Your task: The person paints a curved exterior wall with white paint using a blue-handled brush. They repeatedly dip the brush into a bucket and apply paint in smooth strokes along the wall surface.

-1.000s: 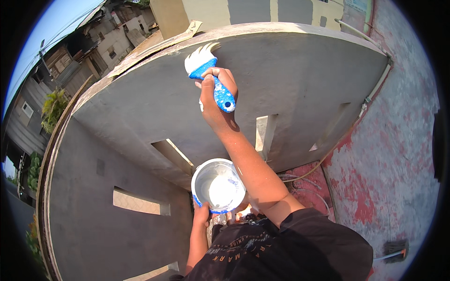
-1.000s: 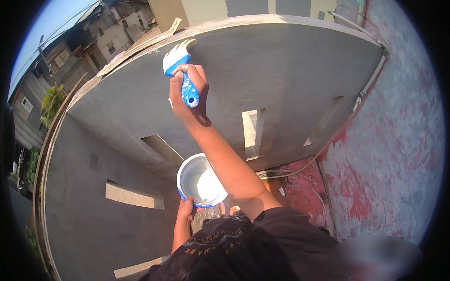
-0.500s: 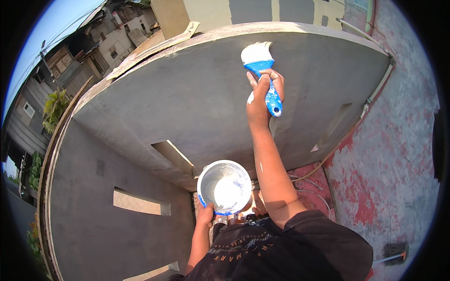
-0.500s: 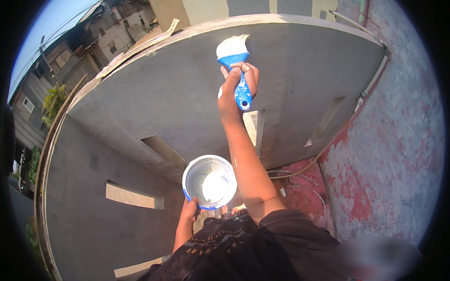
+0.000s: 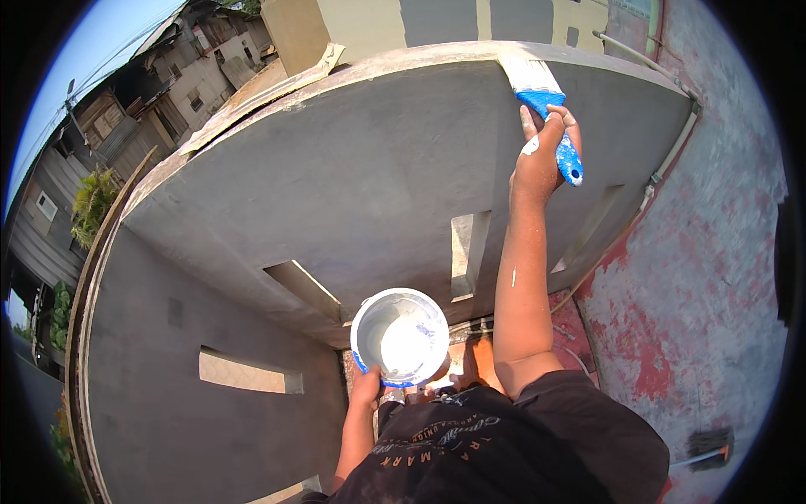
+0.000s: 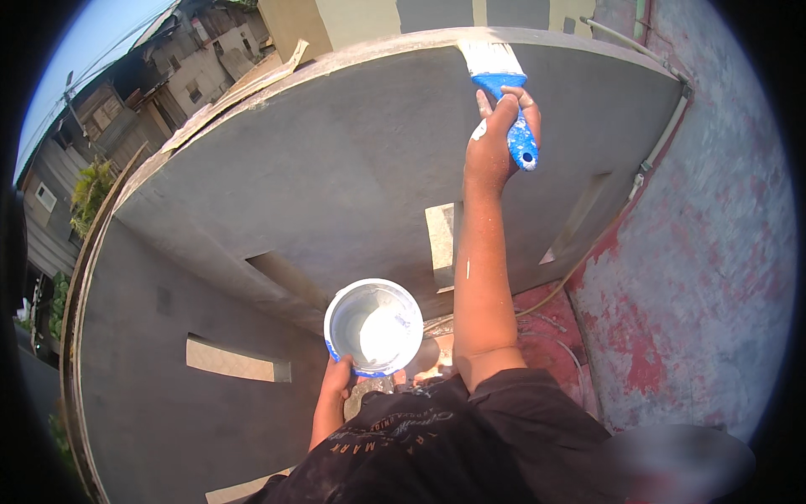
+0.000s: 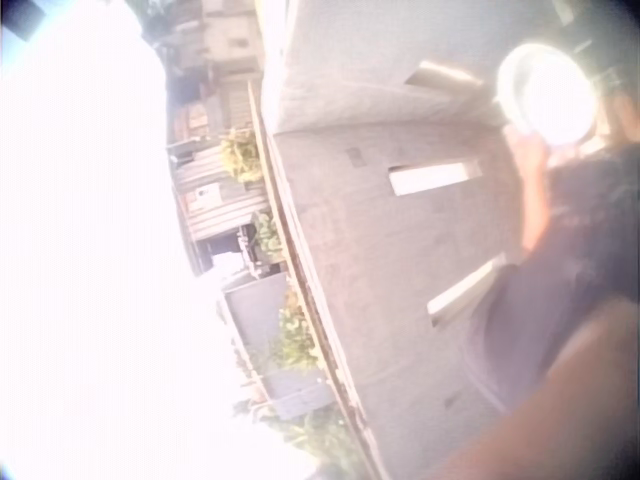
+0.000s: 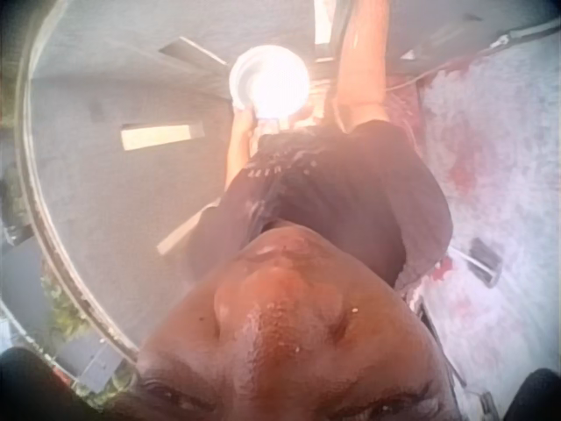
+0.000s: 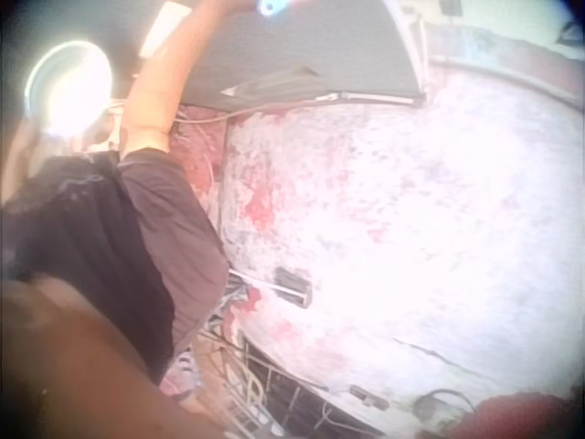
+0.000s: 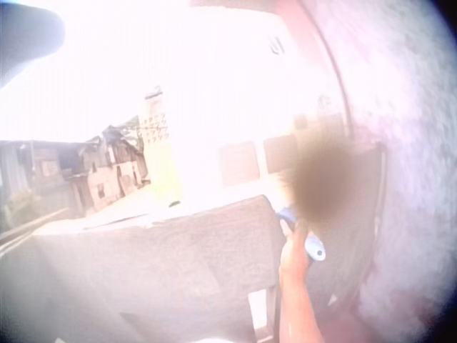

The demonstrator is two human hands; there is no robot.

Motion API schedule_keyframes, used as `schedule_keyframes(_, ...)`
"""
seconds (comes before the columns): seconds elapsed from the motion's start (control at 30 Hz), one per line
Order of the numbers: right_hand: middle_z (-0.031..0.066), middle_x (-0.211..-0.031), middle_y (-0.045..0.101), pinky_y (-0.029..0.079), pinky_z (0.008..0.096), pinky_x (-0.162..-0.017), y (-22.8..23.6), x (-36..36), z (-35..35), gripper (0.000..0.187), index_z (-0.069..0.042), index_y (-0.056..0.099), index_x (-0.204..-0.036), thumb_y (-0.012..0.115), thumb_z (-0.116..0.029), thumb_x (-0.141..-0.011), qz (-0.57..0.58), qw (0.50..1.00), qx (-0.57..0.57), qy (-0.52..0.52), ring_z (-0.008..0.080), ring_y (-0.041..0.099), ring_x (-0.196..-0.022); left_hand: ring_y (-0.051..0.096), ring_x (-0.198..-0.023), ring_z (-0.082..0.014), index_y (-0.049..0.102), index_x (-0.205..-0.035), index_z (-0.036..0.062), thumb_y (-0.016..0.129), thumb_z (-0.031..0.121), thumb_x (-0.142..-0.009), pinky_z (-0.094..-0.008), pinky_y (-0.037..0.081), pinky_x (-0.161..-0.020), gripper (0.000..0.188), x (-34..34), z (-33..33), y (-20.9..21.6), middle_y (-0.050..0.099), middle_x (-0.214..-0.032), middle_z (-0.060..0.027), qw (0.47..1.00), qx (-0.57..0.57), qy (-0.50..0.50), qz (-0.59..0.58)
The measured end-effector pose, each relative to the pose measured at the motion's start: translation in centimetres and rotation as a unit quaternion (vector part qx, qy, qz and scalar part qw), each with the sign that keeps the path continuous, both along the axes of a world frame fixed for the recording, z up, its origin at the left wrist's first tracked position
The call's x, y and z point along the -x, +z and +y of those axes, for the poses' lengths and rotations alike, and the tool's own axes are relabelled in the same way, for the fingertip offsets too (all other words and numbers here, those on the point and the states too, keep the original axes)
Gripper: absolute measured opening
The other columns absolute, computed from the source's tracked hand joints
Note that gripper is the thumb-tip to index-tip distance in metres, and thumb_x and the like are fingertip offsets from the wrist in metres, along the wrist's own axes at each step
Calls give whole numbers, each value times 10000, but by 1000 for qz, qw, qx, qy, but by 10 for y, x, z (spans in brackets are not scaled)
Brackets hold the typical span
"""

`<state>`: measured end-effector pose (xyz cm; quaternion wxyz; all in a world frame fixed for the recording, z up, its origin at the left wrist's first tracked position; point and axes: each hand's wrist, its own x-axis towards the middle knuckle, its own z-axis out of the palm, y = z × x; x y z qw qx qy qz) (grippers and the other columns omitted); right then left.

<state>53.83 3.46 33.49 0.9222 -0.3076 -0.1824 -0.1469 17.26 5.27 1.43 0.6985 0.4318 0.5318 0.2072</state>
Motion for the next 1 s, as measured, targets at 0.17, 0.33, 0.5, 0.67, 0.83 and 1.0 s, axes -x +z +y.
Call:
schedule_keyframes(0.17,117,-1180,488,586,448,-984,-70,51,41,179,52,570,-1025,484,-105,-1019,-113,987,91,70,223,596,-1104,690,-931,-312,361,-1470,-3,460,57,-882,-399,661,-650,599,-2,3,0,580,-1231,-222,1000,15,0,11)
schedule_keyframes(0.33,110,-1170,484,597,395,-917,-199,54,33,139,45,592,-999,499,-58,-989,-100,965,233,68,190,575,-1050,672,-981,-303,391,-1453,-23,472,57,-892,-387,638,-713,572,9,8,-4,587,-1236,-216,999,-14,26,26)
schedule_keyframes(0.5,105,-1115,520,596,345,-853,-279,68,4,132,51,607,-989,540,-61,-971,75,915,384,100,188,615,-986,676,-962,-300,397,-1448,-20,477,56,-869,-379,638,-673,589,20,18,-18,586,-1229,-213,999,0,20,31)
schedule_keyframes(0.67,81,-1149,492,595,385,-965,-172,75,43,176,57,577,-1025,485,-93,-1036,57,960,177,207,200,644,-1049,665,-1007,-348,400,-1431,-22,481,56,-848,-442,640,-688,594,28,37,-21,577,-1237,-227,998,46,19,25)
schedule_keyframes(0.83,93,-1172,508,570,428,-1017,-49,90,53,203,42,561,-1041,493,-149,-1047,-98,976,87,173,243,647,-1094,669,-995,-340,419,-1409,-31,491,85,-839,-427,645,-690,586,36,52,-8,579,-1230,-236,999,47,7,-11)
schedule_keyframes(1.0,87,-1207,502,539,453,-1045,-132,98,62,208,20,576,-1080,498,-172,-1064,-57,971,100,207,197,590,-1150,682,-944,-323,443,-1383,-45,495,82,-824,-417,645,-669,575,49,68,-4,595,-1203,-234,1000,22,0,-13)
